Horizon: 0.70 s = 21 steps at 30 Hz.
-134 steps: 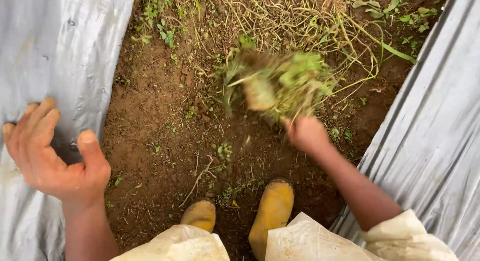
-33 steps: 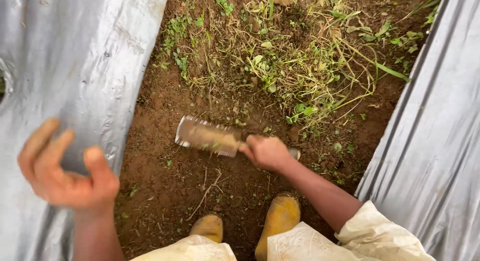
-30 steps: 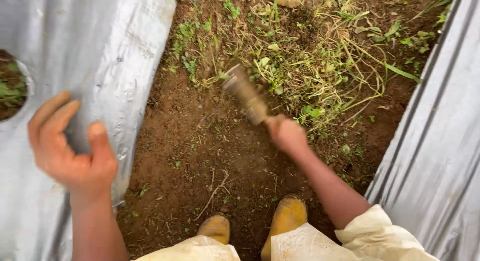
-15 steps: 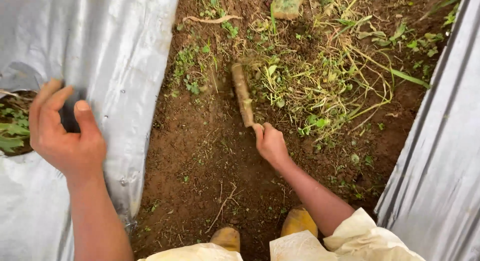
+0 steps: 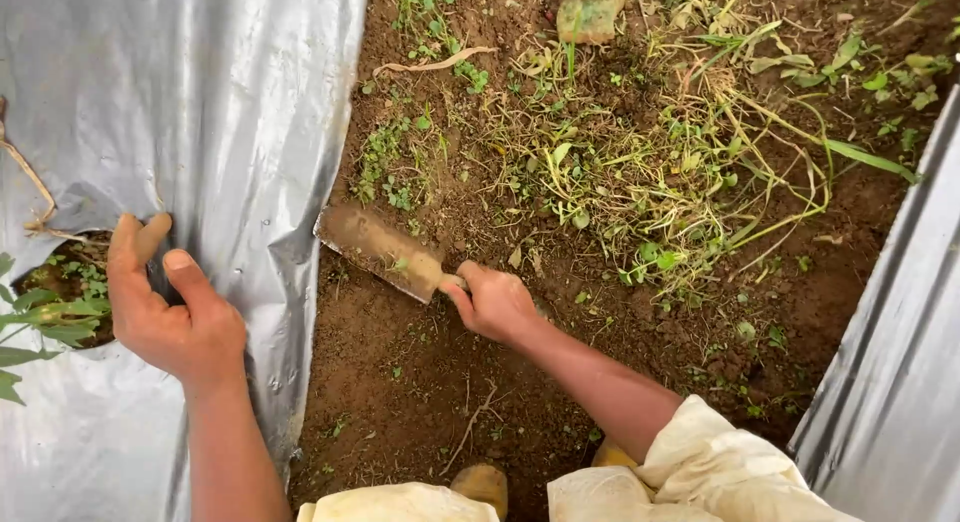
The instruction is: Using a hand trowel to scrape and remove weeds from the soil between rows of plastic-covered plant beds.
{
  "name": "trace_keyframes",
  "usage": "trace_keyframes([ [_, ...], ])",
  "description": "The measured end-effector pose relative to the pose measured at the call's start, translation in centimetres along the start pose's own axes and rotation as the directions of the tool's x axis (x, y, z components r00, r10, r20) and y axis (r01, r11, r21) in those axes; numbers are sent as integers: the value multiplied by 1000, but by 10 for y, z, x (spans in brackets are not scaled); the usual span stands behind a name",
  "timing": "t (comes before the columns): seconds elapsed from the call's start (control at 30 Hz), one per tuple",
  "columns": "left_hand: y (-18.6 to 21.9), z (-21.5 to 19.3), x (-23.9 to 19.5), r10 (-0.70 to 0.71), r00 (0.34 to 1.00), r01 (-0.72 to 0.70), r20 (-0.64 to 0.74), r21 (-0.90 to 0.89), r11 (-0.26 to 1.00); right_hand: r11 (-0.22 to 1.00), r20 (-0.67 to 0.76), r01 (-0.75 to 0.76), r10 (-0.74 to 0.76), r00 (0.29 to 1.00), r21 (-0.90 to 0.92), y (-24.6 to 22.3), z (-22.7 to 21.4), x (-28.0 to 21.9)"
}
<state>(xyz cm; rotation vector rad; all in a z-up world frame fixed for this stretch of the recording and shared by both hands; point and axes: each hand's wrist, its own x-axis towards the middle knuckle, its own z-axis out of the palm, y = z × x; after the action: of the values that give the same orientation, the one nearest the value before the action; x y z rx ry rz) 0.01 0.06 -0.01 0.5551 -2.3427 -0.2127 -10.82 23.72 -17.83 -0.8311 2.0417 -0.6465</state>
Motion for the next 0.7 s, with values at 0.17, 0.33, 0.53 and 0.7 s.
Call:
trace_keyframes([
  [0.17,2,2,-1,-1,1000,2,-22,6,1000,991,115,-71,57,992,117,-5,7,-8],
  [0.33,5,1,3,1,1000,-1,-20,11,1000,969,-81,72,-54,995,235,3,34,-12],
  [0.53,-3,0,-1,-20,1000,20,-10,12,1000,839,-151,-157,272,950,521,41,59,-27],
  [0.7,4,1,-1,-1,1000,2,-23,24,1000,727,-347,192,68,935,660,-8,36,-15],
])
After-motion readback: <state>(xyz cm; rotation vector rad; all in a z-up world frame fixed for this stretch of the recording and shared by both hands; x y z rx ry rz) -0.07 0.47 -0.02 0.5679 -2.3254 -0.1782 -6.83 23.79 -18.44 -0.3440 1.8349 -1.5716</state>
